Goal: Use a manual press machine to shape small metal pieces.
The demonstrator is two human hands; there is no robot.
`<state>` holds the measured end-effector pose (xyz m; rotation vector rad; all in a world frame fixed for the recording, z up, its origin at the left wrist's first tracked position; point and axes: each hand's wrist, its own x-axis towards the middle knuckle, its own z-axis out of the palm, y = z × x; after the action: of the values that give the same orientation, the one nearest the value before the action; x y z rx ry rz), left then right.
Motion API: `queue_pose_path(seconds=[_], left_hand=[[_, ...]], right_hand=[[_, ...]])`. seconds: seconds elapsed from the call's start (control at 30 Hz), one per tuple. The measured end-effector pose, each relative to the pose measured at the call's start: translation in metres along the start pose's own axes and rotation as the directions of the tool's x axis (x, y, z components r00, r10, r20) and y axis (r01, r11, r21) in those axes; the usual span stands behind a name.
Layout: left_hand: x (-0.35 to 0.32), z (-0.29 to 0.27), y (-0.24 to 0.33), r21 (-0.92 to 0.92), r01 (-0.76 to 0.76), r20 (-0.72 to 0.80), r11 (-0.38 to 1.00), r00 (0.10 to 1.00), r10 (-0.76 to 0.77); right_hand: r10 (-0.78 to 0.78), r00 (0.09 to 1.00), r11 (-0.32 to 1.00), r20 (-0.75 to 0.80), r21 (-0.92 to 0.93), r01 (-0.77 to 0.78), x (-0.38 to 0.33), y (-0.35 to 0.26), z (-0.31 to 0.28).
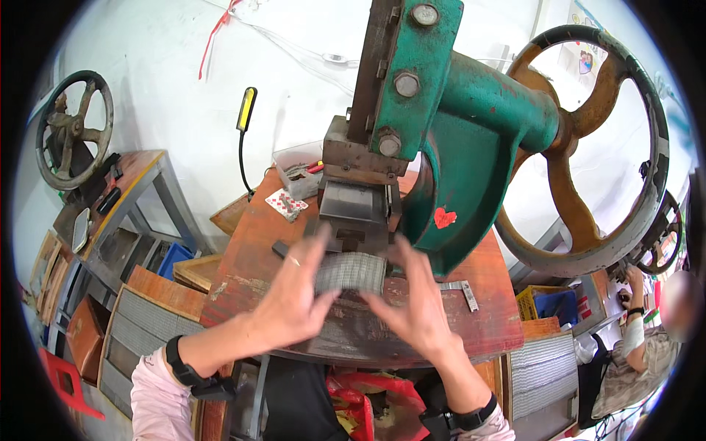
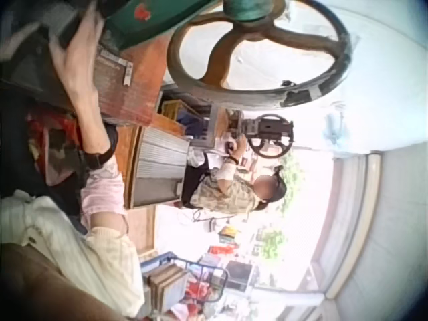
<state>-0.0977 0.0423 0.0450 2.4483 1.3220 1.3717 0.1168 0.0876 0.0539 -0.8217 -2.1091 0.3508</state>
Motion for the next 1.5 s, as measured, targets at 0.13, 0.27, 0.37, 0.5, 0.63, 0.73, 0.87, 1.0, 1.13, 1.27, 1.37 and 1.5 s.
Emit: queue_pose_path(seconds=[0.13,0.27,0.37,0.5,0.63,0.73,0.87,1.0,1.13,1.27,1.37,1.5], left_hand=[[0.055,0.001,-0.047,-0.209,0.198,-0.087,0.958,0.972,-0.220],[0.102,0.008,-0.076,-0.025,0.196,-0.101,0.980,0.975,-0.197],[0.118,0.008,-0.081,0.065,0.285,0.002,0.956,0.958,-0.286],[0.103,-0.002,-0.087,0.215,0.255,-0.147,0.943,0.963,-0.227],[0.058,-0.023,-0.107,-0.104,0.518,0.297,0.849,0.831,-0.471],[0.005,-0.023,-0.104,0.191,0.069,0.563,0.979,0.809,-0.167],[-0.019,-0.030,-0.089,0.190,-0.089,0.490,0.978,0.872,-0.016],[-0.013,-0.052,-0.058,0.100,-0.047,0.211,0.994,0.977,0.025],[0.037,-0.046,-0.058,0.208,0.106,-0.066,0.972,0.993,-0.094],[0.076,-0.029,-0.063,0.185,0.378,0.010,0.907,0.922,-0.386],[0.091,-0.021,-0.062,0.240,0.434,0.034,0.868,0.890,-0.455],[0.094,-0.015,-0.055,0.467,0.476,0.145,0.745,0.790,-0.595]], right_hand=[[0.216,0.972,0.970,-0.094,0.136,-0.202,0.060,0.011,0.019],[0.250,0.942,0.963,-0.225,-0.041,-0.266,0.101,0.029,0.033],[0.306,0.928,0.950,-0.212,0.007,-0.312,0.111,0.039,0.032],[0.345,0.926,0.938,-0.149,0.045,-0.343,0.111,0.042,0.025],[0.347,0.926,0.937,-0.148,0.092,-0.336,0.111,0.041,0.027],[0.306,0.924,0.951,-0.228,0.028,-0.308,0.109,0.043,0.032],[0.249,0.934,0.968,-0.258,0.032,-0.249,0.106,0.050,0.036],[0.291,0.928,0.956,-0.235,0.030,-0.292,0.107,0.053,0.036],[0.268,0.925,0.961,-0.270,0.005,-0.276,0.101,0.039,0.034],[0.195,0.950,0.979,-0.243,0.101,-0.175,0.071,0.017,0.016],[0.051,0.971,0.997,-0.234,-0.039,-0.062,0.039,0.004,-0.014],[0.018,0.979,0.992,-0.201,-0.116,-0.042,0.008,-0.006,-0.063]])
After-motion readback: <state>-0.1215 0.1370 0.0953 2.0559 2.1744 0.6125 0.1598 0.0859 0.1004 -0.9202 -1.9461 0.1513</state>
